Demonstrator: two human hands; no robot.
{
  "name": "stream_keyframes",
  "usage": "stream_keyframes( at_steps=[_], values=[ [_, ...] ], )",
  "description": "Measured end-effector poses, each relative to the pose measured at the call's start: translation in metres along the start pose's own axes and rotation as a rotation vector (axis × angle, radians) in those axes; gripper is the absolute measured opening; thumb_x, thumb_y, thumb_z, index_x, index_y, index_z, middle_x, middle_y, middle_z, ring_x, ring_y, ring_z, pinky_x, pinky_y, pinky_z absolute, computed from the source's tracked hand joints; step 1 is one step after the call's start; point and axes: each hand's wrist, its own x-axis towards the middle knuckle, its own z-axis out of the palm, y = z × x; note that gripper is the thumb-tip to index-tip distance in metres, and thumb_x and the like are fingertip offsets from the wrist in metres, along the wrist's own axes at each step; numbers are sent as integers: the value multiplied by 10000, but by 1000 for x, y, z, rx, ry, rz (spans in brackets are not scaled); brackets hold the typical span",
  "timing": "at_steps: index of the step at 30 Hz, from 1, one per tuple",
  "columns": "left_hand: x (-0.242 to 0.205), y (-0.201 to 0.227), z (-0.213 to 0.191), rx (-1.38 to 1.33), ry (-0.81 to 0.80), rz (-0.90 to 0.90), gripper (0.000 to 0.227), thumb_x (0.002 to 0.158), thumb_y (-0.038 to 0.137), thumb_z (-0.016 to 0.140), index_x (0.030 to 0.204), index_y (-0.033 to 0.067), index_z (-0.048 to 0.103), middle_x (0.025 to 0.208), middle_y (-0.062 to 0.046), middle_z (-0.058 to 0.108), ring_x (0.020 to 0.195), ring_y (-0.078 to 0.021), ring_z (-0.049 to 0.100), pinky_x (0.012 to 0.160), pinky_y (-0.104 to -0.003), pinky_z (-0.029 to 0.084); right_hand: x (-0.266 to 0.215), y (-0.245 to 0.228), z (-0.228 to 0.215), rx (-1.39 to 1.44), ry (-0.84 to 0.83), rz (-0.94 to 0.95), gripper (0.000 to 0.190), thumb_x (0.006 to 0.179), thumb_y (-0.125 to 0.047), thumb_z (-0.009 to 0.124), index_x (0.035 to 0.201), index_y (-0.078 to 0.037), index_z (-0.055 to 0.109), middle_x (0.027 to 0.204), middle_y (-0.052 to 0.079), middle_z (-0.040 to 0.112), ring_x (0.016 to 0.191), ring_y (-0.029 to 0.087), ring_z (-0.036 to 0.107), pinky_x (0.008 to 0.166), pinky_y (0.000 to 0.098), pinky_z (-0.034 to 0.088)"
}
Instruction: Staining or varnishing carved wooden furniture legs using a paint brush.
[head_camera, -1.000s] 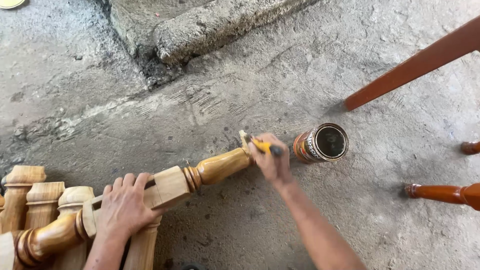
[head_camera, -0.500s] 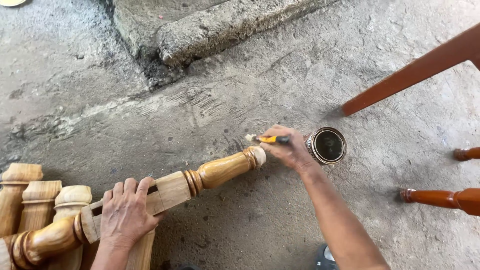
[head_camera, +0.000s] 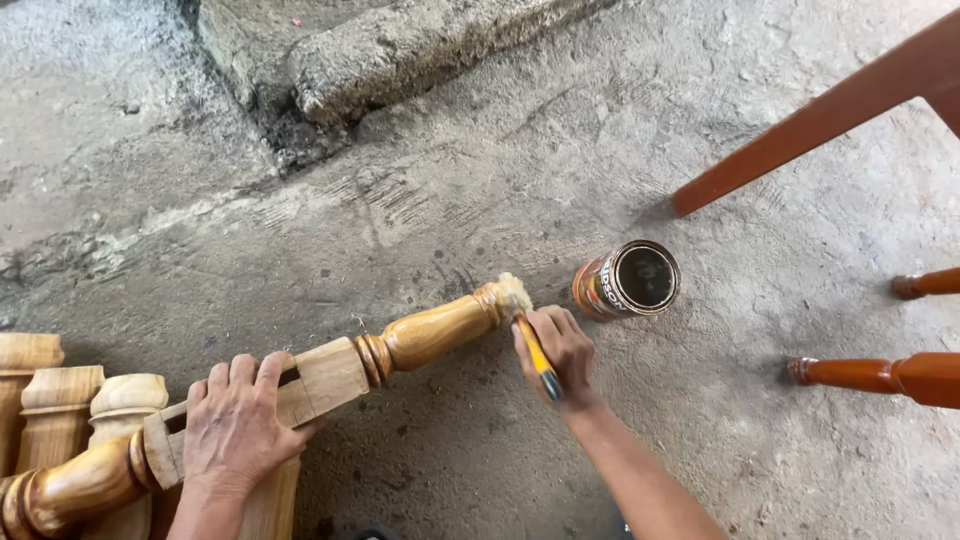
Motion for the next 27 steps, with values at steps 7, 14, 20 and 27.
stream_keyframes(
  at_steps=[7,14,20,27],
  values=[
    [29,-17,3,-79,-174,-23,957,557,731,855,1333,259,556,1187,-1,615,1188,-212,577,1047,-408,437,-49,-21,10,-89,-96,73,213,865,-127,734,1024,-45,619,896,100,646,787,270,662,609,370,560],
    [30,-14,2,-65,-246,-35,1011,543,721,879,1374,254,540,1252,-10,624,1252,-216,563,1093,-417,428,-28,-8,54,840,533,1497,102,921,-109,656,960,-28,609,853,136,684,638,201,686,566,323,638],
    [22,-11,1,-58,-184,-21,979,543,699,874,1357,257,554,1212,4,626,1210,-209,577,1051,-410,446,13,3,43,870,693,1517,103,922,-76,673,943,15,630,854,185,680,596,191,682,521,308,646],
    [15,-9,0,-27,-125,-15,902,587,725,843,1316,270,573,1144,10,619,1168,-200,581,1010,-401,452,-22,34,46,1309,541,1257,114,927,-127,685,949,-44,609,855,131,653,644,181,682,616,356,664]
  ],
)
